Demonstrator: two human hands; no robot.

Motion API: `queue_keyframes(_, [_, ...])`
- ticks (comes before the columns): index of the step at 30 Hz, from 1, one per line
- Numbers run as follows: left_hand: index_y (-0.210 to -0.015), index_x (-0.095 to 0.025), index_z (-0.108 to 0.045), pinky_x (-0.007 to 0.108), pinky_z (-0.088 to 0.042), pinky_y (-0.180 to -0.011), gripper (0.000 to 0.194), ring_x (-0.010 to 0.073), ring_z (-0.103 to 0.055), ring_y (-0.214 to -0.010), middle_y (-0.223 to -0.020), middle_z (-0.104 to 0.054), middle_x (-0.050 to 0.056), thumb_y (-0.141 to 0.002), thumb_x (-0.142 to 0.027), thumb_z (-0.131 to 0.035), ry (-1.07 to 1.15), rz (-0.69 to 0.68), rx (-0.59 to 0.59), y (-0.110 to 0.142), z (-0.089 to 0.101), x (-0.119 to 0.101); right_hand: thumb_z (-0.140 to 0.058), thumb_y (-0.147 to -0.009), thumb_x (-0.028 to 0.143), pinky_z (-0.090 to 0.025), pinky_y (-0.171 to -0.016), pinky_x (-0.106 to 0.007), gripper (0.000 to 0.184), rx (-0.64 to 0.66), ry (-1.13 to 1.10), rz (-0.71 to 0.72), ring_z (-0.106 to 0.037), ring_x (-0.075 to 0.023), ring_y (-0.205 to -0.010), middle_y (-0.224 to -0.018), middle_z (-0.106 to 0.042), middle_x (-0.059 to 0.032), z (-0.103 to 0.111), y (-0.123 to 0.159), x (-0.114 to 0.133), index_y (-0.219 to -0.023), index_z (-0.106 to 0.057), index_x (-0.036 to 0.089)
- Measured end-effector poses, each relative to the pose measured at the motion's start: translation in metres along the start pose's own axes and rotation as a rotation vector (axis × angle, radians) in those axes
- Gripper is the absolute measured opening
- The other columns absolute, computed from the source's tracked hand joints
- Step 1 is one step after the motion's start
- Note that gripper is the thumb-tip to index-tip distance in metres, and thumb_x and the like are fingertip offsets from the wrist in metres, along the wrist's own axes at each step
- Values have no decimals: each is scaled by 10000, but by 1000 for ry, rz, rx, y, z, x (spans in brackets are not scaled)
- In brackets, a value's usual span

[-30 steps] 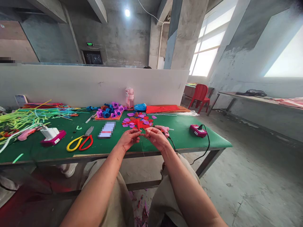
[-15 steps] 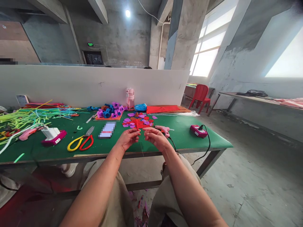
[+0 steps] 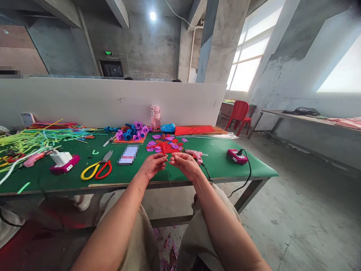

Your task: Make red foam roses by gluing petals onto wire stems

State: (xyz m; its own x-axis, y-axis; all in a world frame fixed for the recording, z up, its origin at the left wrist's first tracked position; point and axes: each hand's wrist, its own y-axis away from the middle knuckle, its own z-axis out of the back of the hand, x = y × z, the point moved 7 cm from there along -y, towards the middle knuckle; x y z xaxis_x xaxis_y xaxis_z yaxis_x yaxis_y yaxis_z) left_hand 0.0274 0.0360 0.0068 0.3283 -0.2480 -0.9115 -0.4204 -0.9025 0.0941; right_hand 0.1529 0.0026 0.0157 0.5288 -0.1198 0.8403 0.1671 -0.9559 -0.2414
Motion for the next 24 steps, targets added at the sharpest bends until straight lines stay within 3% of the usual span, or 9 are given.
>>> queue_keyframes(18, [-788,-109,-676,174,-446,-417,175,64,-549,-466,-656,-647,23,-628,-128,-742,-8,2,-1,0,-1,1,-773,-632,255,-482,-702,-212,133,-93,46,11,-609,-75,-635,-658,-637,30,8,1,2,-683,-684,172])
queue_keyframes(24, [-781,-108,-673,175,-453,-408,165,67,-549,-459,-651,-643,19,-629,-121,-735,1,3,2,-1,-1,2,-747,-663,348,-488,-712,-215,227,-74,-37,-33,-615,-81,-652,-740,-666,6,6,1,2,-798,-698,172])
